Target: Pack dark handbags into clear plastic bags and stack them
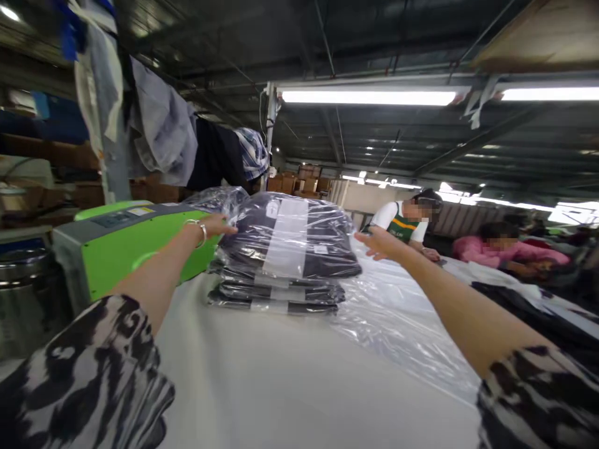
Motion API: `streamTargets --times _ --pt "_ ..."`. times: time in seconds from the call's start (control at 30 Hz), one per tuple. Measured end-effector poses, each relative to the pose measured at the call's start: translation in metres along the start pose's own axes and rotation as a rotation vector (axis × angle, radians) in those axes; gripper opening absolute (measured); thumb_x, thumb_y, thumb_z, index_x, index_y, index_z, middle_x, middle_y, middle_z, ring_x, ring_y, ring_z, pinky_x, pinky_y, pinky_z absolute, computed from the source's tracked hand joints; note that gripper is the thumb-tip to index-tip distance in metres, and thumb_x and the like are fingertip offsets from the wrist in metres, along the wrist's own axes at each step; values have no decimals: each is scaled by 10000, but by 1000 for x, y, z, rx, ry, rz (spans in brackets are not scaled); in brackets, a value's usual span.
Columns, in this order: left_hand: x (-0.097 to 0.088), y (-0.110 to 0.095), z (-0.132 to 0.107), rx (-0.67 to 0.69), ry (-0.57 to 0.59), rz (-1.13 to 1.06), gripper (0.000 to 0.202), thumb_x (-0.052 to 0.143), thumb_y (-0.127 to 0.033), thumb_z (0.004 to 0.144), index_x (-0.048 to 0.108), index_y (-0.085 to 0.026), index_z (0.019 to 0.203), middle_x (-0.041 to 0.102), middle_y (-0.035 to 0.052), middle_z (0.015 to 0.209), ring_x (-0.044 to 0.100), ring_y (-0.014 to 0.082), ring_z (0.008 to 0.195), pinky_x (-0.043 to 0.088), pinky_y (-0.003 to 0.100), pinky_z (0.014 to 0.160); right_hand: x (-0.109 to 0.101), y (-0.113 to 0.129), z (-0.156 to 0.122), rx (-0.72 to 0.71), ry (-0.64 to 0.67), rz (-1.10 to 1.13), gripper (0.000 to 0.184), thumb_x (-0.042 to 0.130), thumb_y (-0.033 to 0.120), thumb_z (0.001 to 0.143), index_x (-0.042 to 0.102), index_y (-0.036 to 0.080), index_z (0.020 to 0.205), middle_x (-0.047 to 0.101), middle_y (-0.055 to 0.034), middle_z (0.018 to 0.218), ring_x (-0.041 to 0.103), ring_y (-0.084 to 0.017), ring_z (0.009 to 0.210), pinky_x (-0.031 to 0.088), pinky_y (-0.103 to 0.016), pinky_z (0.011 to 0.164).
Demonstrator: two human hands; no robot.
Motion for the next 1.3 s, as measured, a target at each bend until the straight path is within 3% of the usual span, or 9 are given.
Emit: streamTargets --times 0.2,0.3,0.43,0.57,0.73,0.87,1.07,1.17,1.3 --pt "91 79 -31 -97 117 417 550 576 9 749 572 -93 1290 431 175 1504 414 318 1321 238 575 1106 101 -97 -62 -133 272 -169 558 806 392 704 675 184 1206 690 -150 1188 589 -370 1192 386 -491 1073" --pt "103 83 -40 -90 115 562 554 536 1 794 550 -129 1332 427 177 1506 344 336 1368 198 624 1098 98 -142 -124 -122 435 -258 640 745 474 742 625 224 1318 582 -153 1376 495 -386 1301 305 -535 1128" --pt "95 69 -39 -87 112 705 448 418 -39 879 573 -73 1298 413 226 1499 267 387 1417 152 678 1081 48 -195 -222 88 627 -320 658 689 510 775 571 286 1382 465 -102 1495 371 -355 1409 230 -504 1183" --pt "105 40 -30 32 -23 934 458 279 -117 941 575 -75 1288 354 178 1552 238 348 1447 185 615 1105 3 -225 -325 272 594 -297 660 648 528 811 516 318 1422 438 -70 1516 353 -337 1424 231 -483 1196" --pt "181 -40 -39 450 -141 834 546 326 -188 913 418 -145 1449 293 135 1593 220 300 1474 195 513 1152 16 -258 -400 194 309 -295 698 506 612 893 391 277 1495 264 -83 1586 237 -332 1471 174 -523 1212" --pt "279 -121 -105 547 65 678 544 429 -278 897 460 -158 1427 383 136 1552 280 297 1462 299 454 1138 38 -278 -414 -26 182 -332 609 449 566 946 377 321 1499 271 -78 1579 231 -328 1471 152 -581 1199" --pt "411 -189 -277 640 660 464 642 443 -469 898 407 -221 1489 313 105 1579 241 329 1475 257 544 1170 39 -286 -408 -84 146 -342 640 474 593 922 426 287 1482 303 -102 1566 273 -348 1453 197 -567 1191" --pt "433 -194 -324 614 819 506 675 367 -527 915 328 -235 1522 231 89 1602 181 303 1490 157 562 1199 43 -290 -408 -71 108 -293 647 505 610 897 477 278 1451 347 -105 1551 300 -355 1442 189 -565 1194" --pt "431 -196 -328 594 821 552 670 327 -531 929 283 -245 1533 187 61 1611 141 272 1499 127 536 1213 49 -293 -411 -40 97 -222 640 590 554 861 500 279 1431 348 -92 1563 267 -342 1459 121 -537 1213"
Point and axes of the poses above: each hand's wrist, its own z-axis towards the middle knuckle, its own x-axis out of the palm, y = z × x, the point moved 2 cm from there along z, towards the middle knuckle
